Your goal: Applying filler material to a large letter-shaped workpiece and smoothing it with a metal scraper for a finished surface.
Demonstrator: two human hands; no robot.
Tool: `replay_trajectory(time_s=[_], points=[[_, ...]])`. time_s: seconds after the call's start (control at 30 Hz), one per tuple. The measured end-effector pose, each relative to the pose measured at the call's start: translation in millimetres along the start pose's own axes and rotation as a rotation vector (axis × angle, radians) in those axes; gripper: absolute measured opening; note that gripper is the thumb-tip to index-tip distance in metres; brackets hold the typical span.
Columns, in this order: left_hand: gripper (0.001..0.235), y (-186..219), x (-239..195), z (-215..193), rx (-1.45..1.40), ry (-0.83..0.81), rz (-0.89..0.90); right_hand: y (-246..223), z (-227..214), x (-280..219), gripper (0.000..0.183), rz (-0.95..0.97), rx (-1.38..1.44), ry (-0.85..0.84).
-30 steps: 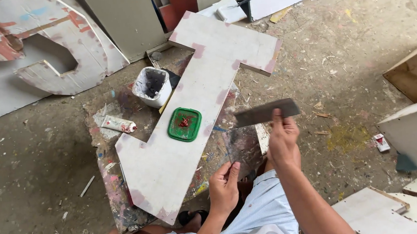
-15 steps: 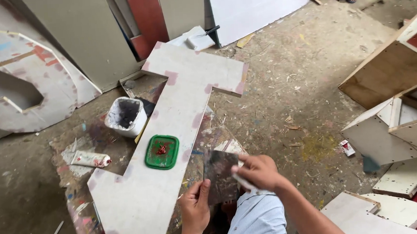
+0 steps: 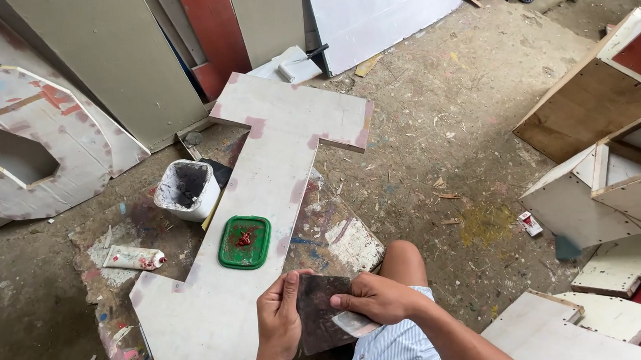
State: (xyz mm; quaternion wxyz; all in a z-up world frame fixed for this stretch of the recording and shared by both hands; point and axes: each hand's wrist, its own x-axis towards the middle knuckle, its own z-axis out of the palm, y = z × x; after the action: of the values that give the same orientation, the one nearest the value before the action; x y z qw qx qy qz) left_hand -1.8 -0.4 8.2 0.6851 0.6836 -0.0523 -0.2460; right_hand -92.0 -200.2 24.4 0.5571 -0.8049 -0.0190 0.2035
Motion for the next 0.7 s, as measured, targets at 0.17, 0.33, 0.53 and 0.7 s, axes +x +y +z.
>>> replay_trajectory(time_s=[0.17,0.33,0.53,0.7], points=[[0.034,-4.9,-5.7,-2.7,-0.385,-0.056,-0.066,11.0,4.4,-1.0,0.069,0.032,0.104,0.022],[0.032,-51.1,-19.0,-14.9,-0.303,-0.108,-0.249,49.2,-20.1,-4.5,0.05,-0.055,0.485,0.269],[0.053,-83.7,-34.4,-42.8,-0.133,0.097,-0.242,29.7,-49.4,-3.5,0.064,-0.088,0.739,0.641],[0.061,-62.6,-43.6,-19.9,-0.284,-0.071,-0.311,37.7,-24.5,4.7,0.044,-0.058,0.765,0.499]])
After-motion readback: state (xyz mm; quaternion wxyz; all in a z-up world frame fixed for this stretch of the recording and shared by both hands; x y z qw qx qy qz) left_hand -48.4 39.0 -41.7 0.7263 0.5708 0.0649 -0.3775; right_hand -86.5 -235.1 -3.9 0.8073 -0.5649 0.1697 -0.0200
